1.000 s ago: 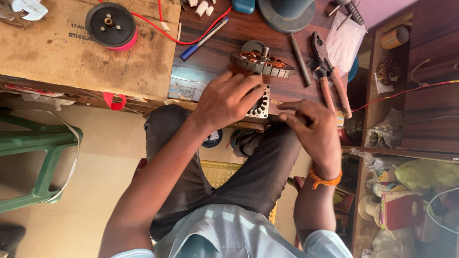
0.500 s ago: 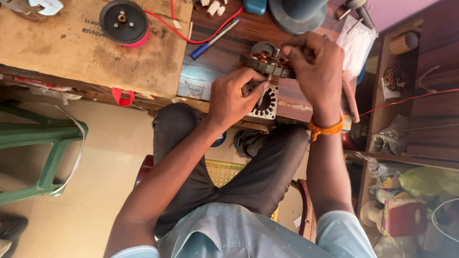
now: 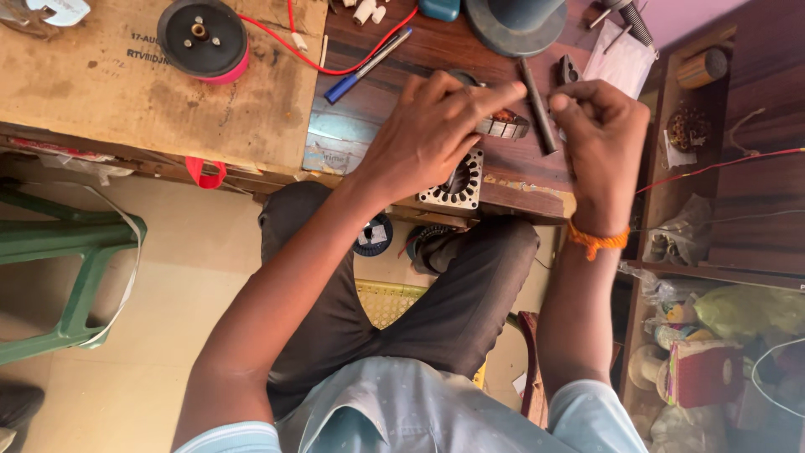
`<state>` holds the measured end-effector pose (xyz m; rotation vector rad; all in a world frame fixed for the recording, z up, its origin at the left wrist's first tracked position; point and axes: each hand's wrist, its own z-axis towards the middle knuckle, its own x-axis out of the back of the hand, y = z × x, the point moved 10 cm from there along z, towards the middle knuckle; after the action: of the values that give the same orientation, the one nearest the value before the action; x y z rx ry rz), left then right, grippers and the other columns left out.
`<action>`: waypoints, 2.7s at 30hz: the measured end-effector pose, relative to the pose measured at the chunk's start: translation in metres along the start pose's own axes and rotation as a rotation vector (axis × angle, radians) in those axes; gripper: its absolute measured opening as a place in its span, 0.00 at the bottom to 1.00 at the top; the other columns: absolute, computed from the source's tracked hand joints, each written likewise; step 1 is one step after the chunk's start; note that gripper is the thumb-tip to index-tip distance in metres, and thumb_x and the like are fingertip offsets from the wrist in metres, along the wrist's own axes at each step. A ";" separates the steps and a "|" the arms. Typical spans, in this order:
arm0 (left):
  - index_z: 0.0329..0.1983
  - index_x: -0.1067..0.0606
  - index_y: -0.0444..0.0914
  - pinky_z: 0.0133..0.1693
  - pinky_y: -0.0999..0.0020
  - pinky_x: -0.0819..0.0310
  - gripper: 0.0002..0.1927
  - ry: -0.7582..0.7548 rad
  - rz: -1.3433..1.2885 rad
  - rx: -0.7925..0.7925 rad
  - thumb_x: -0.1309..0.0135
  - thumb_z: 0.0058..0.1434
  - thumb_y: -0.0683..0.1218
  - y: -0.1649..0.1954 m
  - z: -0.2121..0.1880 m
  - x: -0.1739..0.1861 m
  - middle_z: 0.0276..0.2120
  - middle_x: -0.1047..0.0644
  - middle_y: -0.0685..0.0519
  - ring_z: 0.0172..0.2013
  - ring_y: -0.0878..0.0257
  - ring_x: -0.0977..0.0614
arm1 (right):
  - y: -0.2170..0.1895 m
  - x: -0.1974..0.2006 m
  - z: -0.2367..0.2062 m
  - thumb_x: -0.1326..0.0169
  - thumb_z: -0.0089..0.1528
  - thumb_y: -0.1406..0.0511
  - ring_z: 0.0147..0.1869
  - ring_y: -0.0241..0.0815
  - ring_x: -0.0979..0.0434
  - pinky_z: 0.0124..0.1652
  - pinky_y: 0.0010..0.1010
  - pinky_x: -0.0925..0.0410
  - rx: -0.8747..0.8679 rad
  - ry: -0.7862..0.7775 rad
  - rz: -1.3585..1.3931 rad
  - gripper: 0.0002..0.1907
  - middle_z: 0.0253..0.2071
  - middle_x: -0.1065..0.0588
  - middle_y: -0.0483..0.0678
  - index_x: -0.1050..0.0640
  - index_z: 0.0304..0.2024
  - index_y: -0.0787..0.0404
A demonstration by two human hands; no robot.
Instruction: The person sits at a workbench assembling an electric motor. They hold the wound rotor, align it over the stator housing, press and seat it into place, reposition it repeatedly, and at one point use a marker to mark the component before continuing to fit the parts together by hand.
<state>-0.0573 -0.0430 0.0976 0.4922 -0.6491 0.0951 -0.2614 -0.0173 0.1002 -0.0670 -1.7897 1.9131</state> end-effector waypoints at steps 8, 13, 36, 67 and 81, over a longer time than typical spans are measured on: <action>0.80 0.50 0.49 0.58 0.53 0.37 0.51 -0.047 -0.220 0.139 0.31 0.61 0.43 -0.016 -0.001 -0.001 0.51 0.23 0.61 0.55 0.58 0.26 | -0.040 -0.012 -0.057 0.35 0.64 0.72 0.29 0.24 0.45 0.29 0.22 0.52 0.040 -0.030 -0.223 0.04 0.25 0.36 0.33 0.17 0.40 0.67; 0.78 0.48 0.47 0.61 0.53 0.38 0.49 0.019 -0.255 0.112 0.32 0.60 0.41 -0.015 -0.001 0.007 0.54 0.22 0.61 0.56 0.58 0.26 | -0.040 -0.042 -0.069 0.34 0.63 0.71 0.25 0.26 0.46 0.26 0.24 0.51 0.152 -0.073 -0.418 0.05 0.20 0.39 0.38 0.16 0.41 0.64; 0.75 0.45 0.46 0.63 0.55 0.37 0.43 0.046 -0.252 0.114 0.33 0.63 0.40 -0.015 -0.005 0.009 0.55 0.19 0.64 0.55 0.60 0.25 | -0.013 -0.041 -0.072 0.36 0.63 0.72 0.27 0.28 0.48 0.28 0.25 0.50 0.160 0.013 -0.367 0.04 0.22 0.42 0.37 0.19 0.40 0.66; 0.54 0.24 0.44 0.58 0.57 0.33 0.14 -0.013 0.320 -0.153 0.39 0.66 0.45 0.038 -0.026 0.008 0.62 0.30 0.61 0.58 0.59 0.28 | 0.021 -0.051 -0.107 0.40 0.62 0.76 0.30 0.31 0.25 0.32 0.24 0.33 0.215 -0.006 -0.315 0.06 0.30 0.21 0.49 0.18 0.42 0.66; 0.33 0.26 0.39 0.29 0.64 0.29 0.10 0.116 0.135 -0.005 0.36 0.66 0.44 0.026 -0.021 0.016 0.24 0.24 0.55 0.26 0.61 0.21 | -0.081 -0.043 -0.085 0.35 0.63 0.72 0.30 0.41 0.31 0.33 0.32 0.37 0.419 -0.133 -0.558 0.05 0.32 0.27 0.49 0.18 0.41 0.63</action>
<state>-0.0391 -0.0116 0.1029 0.4348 -0.5682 0.2476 -0.1655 0.0432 0.1530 0.6486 -1.2609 1.8447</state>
